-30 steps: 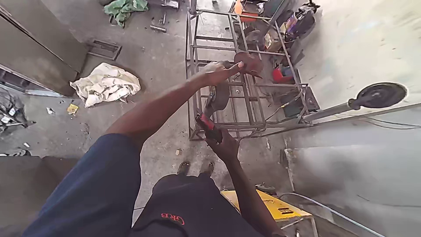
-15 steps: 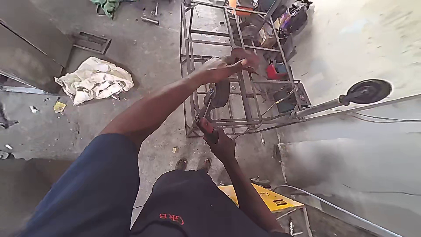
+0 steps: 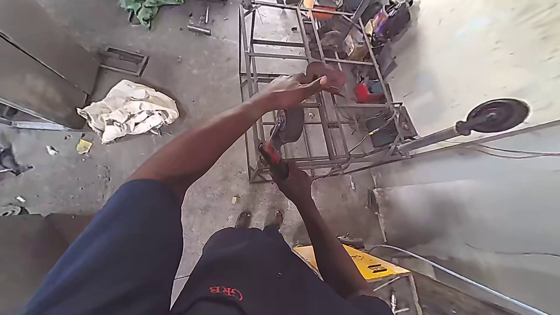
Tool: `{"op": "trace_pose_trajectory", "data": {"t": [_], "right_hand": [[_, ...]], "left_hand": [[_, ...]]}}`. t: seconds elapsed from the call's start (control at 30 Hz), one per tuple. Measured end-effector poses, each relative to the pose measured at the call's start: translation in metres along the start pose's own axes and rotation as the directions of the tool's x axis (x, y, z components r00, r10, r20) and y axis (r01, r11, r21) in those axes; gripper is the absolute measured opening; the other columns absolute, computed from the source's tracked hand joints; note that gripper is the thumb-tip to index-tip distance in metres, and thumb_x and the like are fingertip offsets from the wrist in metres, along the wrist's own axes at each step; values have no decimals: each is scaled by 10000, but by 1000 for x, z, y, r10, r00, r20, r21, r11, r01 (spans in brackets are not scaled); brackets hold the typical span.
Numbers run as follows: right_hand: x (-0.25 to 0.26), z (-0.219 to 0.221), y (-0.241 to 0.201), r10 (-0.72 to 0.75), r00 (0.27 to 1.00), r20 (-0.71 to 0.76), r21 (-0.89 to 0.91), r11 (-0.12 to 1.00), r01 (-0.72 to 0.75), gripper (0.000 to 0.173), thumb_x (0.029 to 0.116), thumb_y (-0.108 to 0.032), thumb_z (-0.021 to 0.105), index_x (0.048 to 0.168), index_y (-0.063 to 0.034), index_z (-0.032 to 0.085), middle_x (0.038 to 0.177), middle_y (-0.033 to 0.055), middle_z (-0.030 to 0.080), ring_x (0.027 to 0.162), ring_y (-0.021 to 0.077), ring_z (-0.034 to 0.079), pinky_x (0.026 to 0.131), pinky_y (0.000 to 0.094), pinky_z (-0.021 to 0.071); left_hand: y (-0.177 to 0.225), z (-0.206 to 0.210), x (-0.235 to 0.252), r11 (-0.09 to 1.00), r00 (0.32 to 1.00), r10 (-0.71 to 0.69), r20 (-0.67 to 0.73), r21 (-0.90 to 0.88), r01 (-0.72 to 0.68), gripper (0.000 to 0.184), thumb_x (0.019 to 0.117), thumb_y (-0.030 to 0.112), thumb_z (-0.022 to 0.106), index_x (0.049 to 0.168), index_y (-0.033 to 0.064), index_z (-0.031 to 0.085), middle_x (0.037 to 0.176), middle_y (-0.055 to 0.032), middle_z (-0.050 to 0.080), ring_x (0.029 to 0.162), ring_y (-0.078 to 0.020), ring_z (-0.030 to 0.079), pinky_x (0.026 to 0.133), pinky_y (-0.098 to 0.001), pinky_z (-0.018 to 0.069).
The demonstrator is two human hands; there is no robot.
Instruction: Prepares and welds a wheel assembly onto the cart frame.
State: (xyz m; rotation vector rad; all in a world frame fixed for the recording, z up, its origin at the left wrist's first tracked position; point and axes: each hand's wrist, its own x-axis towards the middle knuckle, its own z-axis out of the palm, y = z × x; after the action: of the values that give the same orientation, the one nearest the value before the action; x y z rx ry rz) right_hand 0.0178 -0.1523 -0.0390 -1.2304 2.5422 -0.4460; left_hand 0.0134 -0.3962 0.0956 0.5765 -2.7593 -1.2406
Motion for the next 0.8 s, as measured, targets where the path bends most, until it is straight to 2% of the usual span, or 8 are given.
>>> {"op": "trace_pose_trajectory", "data": {"t": [0.17,0.3,0.4,0.47,0.6,0.8], "right_hand": [[6,-3,-3,36,999,0,-29,999,-36,618,869,-648,671,1217,-138,640,872,114,720,808,339,710,695,594,549],[9,-5,-8,17,999,-33,-36,999,-18,617,862,-647,684,1188,-127,621,828,111,704,774,333,703,662,587,546],[9,-7,-13,4,999,-42,-52,999,-6,614,859,-651,686,1154,-117,613,793,110,685,742,337,691,636,575,539],[10,-8,-16,1,998,-55,-55,998,-5,610,866,-652,680,1145,-114,610,774,111,677,725,334,687,629,567,538],[11,-12,-20,36,999,-34,-44,998,-38,636,869,-646,682,1187,-102,590,767,121,675,725,345,691,638,580,543],[13,-13,-23,33,999,-43,-4,999,-33,633,858,-654,694,1160,-108,590,743,109,661,691,331,680,614,572,541]], "left_hand": [[-1,-1,-2,999,1000,27,-8,-25,-27,737,995,753,297,1469,255,564,1452,-59,602,1376,-249,536,1141,-597,387],[-5,-2,1,999,999,41,-13,-29,-41,774,987,764,304,1429,198,591,1398,-85,633,1332,-261,570,1110,-604,416],[-9,-3,3,1000,1000,20,-3,-22,-20,843,958,807,294,1468,190,555,1437,-89,607,1354,-275,552,1121,-603,406],[-10,-4,3,999,1000,20,-2,-27,-20,861,953,812,297,1461,166,555,1411,-113,618,1329,-294,567,1096,-609,423],[-11,-4,3,999,1000,27,6,-41,-26,834,950,816,299,1447,203,570,1392,-90,634,1319,-277,576,1095,-613,424],[-11,-5,3,1000,1000,18,12,-23,-18,854,947,824,281,1445,192,567,1389,-105,631,1313,-295,578,1075,-631,431]]}}
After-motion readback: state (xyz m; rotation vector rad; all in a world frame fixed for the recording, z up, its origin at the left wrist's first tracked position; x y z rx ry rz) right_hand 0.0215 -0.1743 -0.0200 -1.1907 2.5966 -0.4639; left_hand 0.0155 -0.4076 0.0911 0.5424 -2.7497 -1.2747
